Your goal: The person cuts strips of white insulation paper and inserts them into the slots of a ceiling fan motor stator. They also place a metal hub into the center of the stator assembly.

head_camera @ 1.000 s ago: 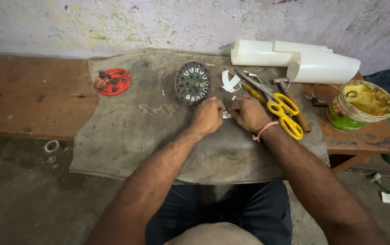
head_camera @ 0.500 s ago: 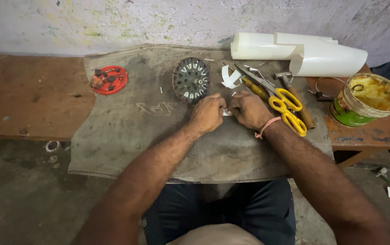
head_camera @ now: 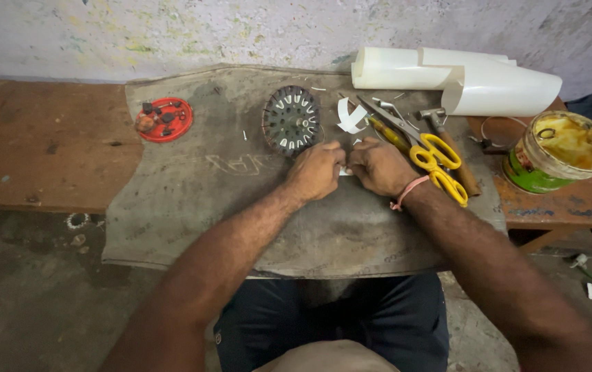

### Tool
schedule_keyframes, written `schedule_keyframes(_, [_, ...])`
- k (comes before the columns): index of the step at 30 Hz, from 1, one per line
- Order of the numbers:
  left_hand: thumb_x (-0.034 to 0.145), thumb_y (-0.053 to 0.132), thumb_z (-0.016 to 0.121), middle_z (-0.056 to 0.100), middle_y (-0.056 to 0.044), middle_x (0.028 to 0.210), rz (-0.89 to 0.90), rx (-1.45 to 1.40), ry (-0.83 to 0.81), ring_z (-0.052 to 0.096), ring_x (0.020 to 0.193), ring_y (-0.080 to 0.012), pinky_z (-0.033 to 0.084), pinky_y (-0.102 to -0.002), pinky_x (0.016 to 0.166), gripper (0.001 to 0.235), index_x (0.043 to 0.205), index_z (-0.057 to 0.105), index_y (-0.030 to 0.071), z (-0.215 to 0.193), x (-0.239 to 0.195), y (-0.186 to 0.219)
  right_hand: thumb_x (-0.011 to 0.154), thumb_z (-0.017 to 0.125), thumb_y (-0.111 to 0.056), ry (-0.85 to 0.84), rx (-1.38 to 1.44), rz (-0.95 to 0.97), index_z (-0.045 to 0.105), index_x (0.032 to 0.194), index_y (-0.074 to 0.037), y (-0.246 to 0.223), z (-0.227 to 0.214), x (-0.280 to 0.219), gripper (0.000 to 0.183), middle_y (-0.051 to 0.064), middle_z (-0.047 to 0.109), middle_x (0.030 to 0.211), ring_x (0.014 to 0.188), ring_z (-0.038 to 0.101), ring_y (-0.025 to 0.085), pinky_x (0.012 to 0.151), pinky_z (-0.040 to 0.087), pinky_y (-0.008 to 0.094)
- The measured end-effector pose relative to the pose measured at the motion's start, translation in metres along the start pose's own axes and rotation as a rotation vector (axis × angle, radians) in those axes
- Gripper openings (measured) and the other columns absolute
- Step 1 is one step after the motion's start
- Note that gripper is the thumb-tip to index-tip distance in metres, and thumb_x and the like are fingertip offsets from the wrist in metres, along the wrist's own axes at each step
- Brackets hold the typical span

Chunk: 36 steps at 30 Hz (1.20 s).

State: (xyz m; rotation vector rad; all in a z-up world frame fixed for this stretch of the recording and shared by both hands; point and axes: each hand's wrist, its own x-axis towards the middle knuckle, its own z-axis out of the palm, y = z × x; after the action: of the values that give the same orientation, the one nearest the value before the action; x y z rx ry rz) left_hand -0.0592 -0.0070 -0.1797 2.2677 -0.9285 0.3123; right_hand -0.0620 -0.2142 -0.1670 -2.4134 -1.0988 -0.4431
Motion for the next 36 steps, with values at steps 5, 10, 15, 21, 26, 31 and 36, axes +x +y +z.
schedule_keyframes(5, [0.082, -0.001, 0.061, 0.061, -0.014, 0.096, 0.101, 0.020, -0.013, 0.062, 0.098, -0.0370, 0.050, -0.047, 0.086, 0.007, 0.087, 0.065, 0.003, 0.002, 0.002, -0.008, 0.078, 0.069, -0.005, -0.010, -0.038, -0.008, 0.069, 0.082, -0.008, -0.006, -0.005, -0.002, 0.005, 0.009, 0.066, 0.083, 0.087, 0.062, 0.033, 0.074, 0.052, 0.044])
schedule_keyframes(10, [0.071, -0.003, 0.063, 0.063, -0.014, 0.098, 0.203, 0.081, -0.048, 0.061, 0.099, -0.0380, 0.050, -0.047, 0.090, 0.019, 0.089, 0.065, 0.003, 0.000, 0.003, -0.011, 0.076, 0.067, -0.006, -0.061, -0.186, -0.049, 0.067, 0.081, -0.007, -0.012, -0.008, -0.005, 0.005, 0.008, 0.065, 0.088, 0.089, 0.061, 0.031, 0.077, 0.054, 0.042])
schedule_keyframes(15, [0.076, -0.006, 0.060, 0.063, -0.014, 0.101, 0.192, 0.046, -0.050, 0.061, 0.104, -0.0371, 0.050, -0.046, 0.093, 0.019, 0.091, 0.067, 0.004, -0.001, -0.001, -0.011, 0.073, 0.067, -0.006, -0.043, -0.231, -0.043, 0.070, 0.085, -0.007, -0.018, -0.008, -0.010, 0.012, 0.009, 0.065, 0.092, 0.092, 0.060, 0.032, 0.081, 0.052, 0.042])
schedule_keyframes(21, [0.078, -0.003, 0.060, 0.063, -0.016, 0.102, 0.071, 0.005, -0.074, 0.059, 0.106, -0.0373, 0.049, -0.047, 0.092, 0.018, 0.092, 0.070, 0.003, -0.004, -0.007, -0.009, 0.075, 0.065, -0.007, -0.080, -0.329, -0.061, 0.070, 0.086, -0.006, -0.026, -0.010, -0.009, 0.012, 0.008, 0.065, 0.096, 0.097, 0.059, 0.030, 0.087, 0.051, 0.040])
schedule_keyframes(26, [0.079, 0.003, 0.064, 0.064, -0.017, 0.103, -0.001, -0.020, -0.057, 0.059, 0.106, -0.0374, 0.048, -0.047, 0.092, 0.017, 0.094, 0.073, 0.004, 0.001, -0.011, -0.013, 0.071, 0.066, -0.013, -0.211, -0.423, -0.088, 0.070, 0.091, -0.006, -0.032, -0.021, -0.010, 0.021, 0.010, 0.064, 0.099, 0.100, 0.058, 0.031, 0.090, 0.050, 0.041])
schedule_keyframes(31, [0.077, 0.007, 0.069, 0.064, -0.016, 0.101, 0.011, -0.052, -0.018, 0.061, 0.105, -0.0366, 0.048, -0.048, 0.095, 0.017, 0.093, 0.074, 0.004, 0.004, -0.010, -0.015, 0.074, 0.070, -0.018, -0.131, -0.484, 0.024, 0.072, 0.094, -0.011, -0.049, -0.043, -0.019, 0.022, 0.012, 0.065, 0.109, 0.109, 0.059, 0.035, 0.095, 0.049, 0.046])
schedule_keyframes(36, [0.079, 0.007, 0.067, 0.064, -0.015, 0.101, -0.045, -0.055, -0.025, 0.060, 0.107, -0.0351, 0.050, -0.046, 0.092, 0.018, 0.095, 0.075, 0.005, 0.001, -0.014, -0.010, 0.077, 0.080, -0.037, -0.170, -0.504, 0.629, 0.069, 0.114, -0.011, -0.039, -0.085, -0.018, 0.047, 0.016, 0.064, 0.116, 0.109, 0.061, 0.037, 0.092, 0.048, 0.052])
